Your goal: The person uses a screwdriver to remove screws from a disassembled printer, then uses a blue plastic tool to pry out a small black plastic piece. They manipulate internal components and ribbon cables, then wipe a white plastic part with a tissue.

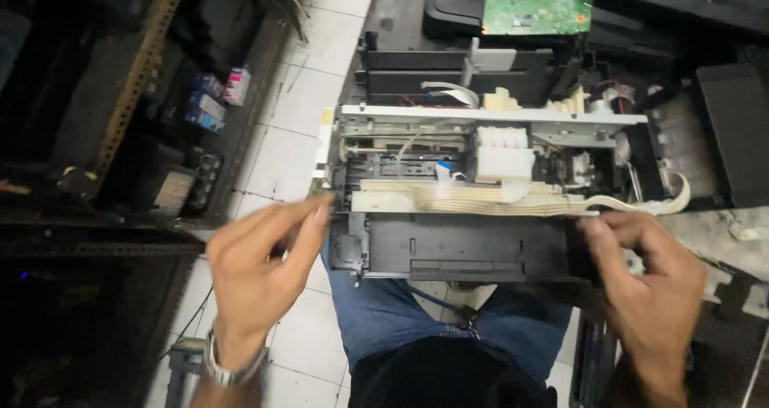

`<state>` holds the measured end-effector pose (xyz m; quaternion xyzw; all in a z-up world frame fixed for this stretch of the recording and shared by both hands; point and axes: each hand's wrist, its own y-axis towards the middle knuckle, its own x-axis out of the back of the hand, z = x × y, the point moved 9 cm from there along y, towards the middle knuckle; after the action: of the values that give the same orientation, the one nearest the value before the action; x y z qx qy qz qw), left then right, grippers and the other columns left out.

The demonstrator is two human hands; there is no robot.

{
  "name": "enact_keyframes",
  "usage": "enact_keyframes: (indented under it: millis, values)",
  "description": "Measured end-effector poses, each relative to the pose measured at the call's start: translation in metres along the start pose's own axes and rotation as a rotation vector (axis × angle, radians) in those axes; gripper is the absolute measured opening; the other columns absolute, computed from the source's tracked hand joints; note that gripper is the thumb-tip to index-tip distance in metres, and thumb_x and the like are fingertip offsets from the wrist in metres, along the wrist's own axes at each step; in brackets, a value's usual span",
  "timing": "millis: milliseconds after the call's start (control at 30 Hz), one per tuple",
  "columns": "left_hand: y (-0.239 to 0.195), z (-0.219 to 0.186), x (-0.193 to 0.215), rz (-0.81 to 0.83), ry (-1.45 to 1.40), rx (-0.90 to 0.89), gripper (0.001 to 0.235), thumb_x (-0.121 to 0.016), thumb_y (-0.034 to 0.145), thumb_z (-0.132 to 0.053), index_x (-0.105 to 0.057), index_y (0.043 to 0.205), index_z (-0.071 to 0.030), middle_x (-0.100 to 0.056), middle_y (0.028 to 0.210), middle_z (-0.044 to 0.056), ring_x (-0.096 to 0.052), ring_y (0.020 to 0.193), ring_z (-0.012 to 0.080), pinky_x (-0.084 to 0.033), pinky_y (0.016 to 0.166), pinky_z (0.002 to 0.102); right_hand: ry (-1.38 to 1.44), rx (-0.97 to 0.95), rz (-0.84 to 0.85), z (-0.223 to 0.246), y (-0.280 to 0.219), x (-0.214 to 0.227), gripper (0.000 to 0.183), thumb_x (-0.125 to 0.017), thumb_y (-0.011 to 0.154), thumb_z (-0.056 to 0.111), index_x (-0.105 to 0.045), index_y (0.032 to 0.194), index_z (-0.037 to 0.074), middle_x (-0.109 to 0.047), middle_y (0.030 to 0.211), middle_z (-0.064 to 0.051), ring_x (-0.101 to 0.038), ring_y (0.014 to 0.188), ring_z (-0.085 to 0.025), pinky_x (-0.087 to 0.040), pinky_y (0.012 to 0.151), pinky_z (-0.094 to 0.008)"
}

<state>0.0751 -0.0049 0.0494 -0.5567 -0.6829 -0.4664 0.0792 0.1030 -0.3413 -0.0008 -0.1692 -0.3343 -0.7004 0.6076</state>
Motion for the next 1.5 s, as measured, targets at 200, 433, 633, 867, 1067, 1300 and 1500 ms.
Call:
enact_keyframes:
  millis: [200, 433, 633, 867, 1067, 1300, 1500]
  values:
    - [-0.033, -0.001, -0.044, -0.025, -0.096, 0.179, 0.006, -0.072, 0.09, -0.007, -0.077, 0.092, -0.004, -0.077, 0.083, 0.004, -0.058, 0.059, 0.0108, -0.049, 0.057, 0.024, -0.073, -0.159, -0.05, -0.037, -0.023, 0.027, 0.03, -0.068, 0.109, -0.001, -0.059, 0.081, -0.004, -0.069, 0.097, -0.013, -0.066, 0.099, -0.022, -0.048, 0.09, -0.033]
    - [0.006, -0.043, -0.127, 0.168, 0.046, 0.059, 0.048, -0.059, 0.098, -0.039, -0.062, 0.133, -0.006, -0.067, 0.127, 0.011, -0.057, 0.123, 0.0273, -0.037, 0.105, 0.045, -0.061, -0.134, -0.116, -0.061, -0.033, 0.042, 0.005, -0.071, 0.106, 0.0, -0.068, 0.104, -0.003, -0.071, 0.108, -0.014, -0.065, 0.103, -0.022, -0.05, 0.095, -0.033]
    - [0.018, -0.047, -0.174, 0.286, 0.131, 0.153, 0.07, -0.043, 0.101, -0.053, -0.05, 0.143, 0.004, -0.068, 0.13, 0.018, -0.06, 0.121, 0.0316, -0.031, 0.106, 0.048, -0.071, -0.123, -0.076, -0.077, -0.036, 0.05, 0.004, -0.071, 0.106, 0.001, -0.07, 0.103, -0.002, -0.071, 0.107, -0.014, -0.064, 0.101, -0.022, -0.048, 0.092, -0.034]
    - [0.018, -0.044, -0.183, 0.233, 0.099, 0.166, 0.072, -0.043, 0.1, -0.052, -0.053, 0.139, 0.008, -0.073, 0.112, 0.016, -0.065, 0.107, 0.0287, -0.03, 0.104, 0.048, -0.068, -0.171, -0.08, -0.092, -0.032, 0.054, 0.004, -0.071, 0.114, -0.001, -0.07, 0.111, -0.004, -0.07, 0.115, -0.015, -0.065, 0.11, -0.023, -0.05, 0.099, -0.036]
    - [0.017, -0.034, -0.181, 0.254, 0.09, 0.158, 0.066, -0.05, 0.098, -0.044, -0.052, 0.141, 0.006, -0.072, 0.118, 0.018, -0.065, 0.104, 0.0297, -0.032, 0.098, 0.046, -0.085, -0.098, -0.021, -0.081, -0.012, 0.037, 0.005, -0.071, 0.115, -0.001, -0.07, 0.112, -0.005, -0.068, 0.11, -0.014, -0.062, 0.106, -0.023, -0.047, 0.1, -0.035]
    - [0.018, -0.022, -0.182, 0.334, 0.034, 0.205, 0.065, -0.048, 0.098, -0.047, -0.056, 0.135, 0.006, -0.073, 0.094, 0.019, -0.065, 0.089, 0.0343, -0.032, 0.097, 0.049, -0.216, -0.061, 0.293, -0.026, 0.034, -0.012, 0.028, -0.067, 0.099, 0.021, -0.073, 0.119, 0.002, -0.074, 0.116, -0.015, -0.068, 0.104, -0.026, -0.053, 0.089, -0.039]
    - [0.021, -0.023, -0.187, 0.391, 0.032, 0.123, 0.049, -0.056, 0.094, -0.041, -0.056, 0.127, -0.004, -0.075, 0.101, 0.01, -0.065, 0.091, 0.034, -0.034, 0.087, 0.05, -0.18, 0.017, 0.411, -0.012, 0.045, -0.057, 0.055, -0.067, 0.093, 0.031, -0.061, 0.143, 0.009, -0.066, 0.132, -0.016, -0.066, 0.096, -0.024, -0.049, 0.063, -0.035]
